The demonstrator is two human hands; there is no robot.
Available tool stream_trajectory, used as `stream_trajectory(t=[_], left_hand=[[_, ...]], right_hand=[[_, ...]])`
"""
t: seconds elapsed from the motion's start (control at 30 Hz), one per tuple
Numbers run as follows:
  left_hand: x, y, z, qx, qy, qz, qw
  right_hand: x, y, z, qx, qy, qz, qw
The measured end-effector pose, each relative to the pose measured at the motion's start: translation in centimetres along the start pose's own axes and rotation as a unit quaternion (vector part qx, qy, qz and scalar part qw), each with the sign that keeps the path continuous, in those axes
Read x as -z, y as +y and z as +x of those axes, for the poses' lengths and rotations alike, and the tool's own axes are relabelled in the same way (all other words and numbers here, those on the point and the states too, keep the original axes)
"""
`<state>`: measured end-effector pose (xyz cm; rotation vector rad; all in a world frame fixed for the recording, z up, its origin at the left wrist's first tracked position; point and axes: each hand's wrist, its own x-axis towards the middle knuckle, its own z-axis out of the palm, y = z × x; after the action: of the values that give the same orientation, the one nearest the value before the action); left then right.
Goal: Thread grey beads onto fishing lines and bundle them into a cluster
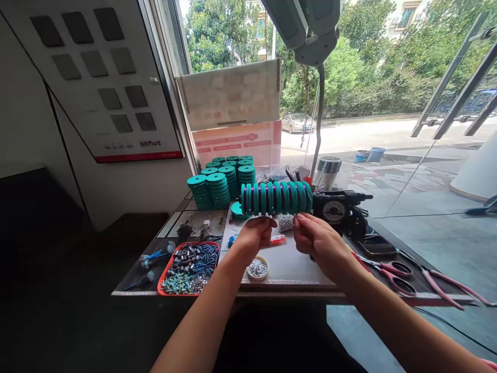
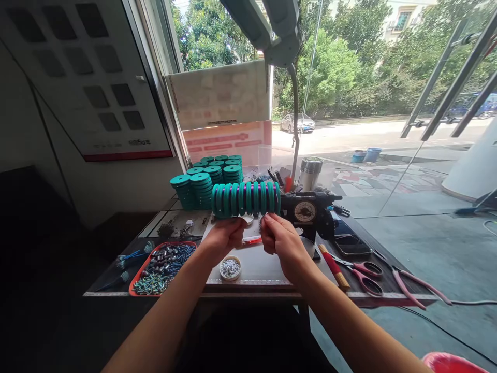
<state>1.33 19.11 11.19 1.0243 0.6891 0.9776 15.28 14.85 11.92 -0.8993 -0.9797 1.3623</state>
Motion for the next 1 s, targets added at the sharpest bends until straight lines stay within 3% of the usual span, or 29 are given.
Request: stream_trajectory(t=[0.3,0.5,0.6,0.67,0.77,0.9,1.0], left_hand=[[-0.2,-0.3,-3.8,0.025,-0.028,-0.02,0.999],[-0.2,-2.3,-7.4,0.069,-0.06,-0.057,0.994],[-0.1,-3.9,-8.9,0.09,-0.056,-0.059,0.993],[0.0,-5.1,-9.7,0.105,-0.053,-0.05,0.992],[0.2,-7.4,-10.9,0.137,-0.051,-0.047,0.988],[0.2,-9.8,-12.5,0.115,-0.036,-0.053,0.991],[0.7,-9.6,-13.3,0.092,-0.053,0.03,0.994]], right_hand=[[-0.4,1.1,-2.4,0.025,-0.017,-0.042,0.999],[-1.0,3.3,-5.5,0.052,-0.017,-0.096,0.994],[-1.0,4.9,-7.2,0.014,-0.009,-0.091,0.996],[-0.7,5.9,-8.3,-0.043,-0.044,-0.067,0.996],[-0.4,6.7,-9.4,-0.099,-0.147,-0.041,0.983],[-0.4,7.4,-10.2,-0.07,-0.221,-0.08,0.97],[-0.5,8.6,-10.7,-0.026,-0.21,-0.111,0.971]])
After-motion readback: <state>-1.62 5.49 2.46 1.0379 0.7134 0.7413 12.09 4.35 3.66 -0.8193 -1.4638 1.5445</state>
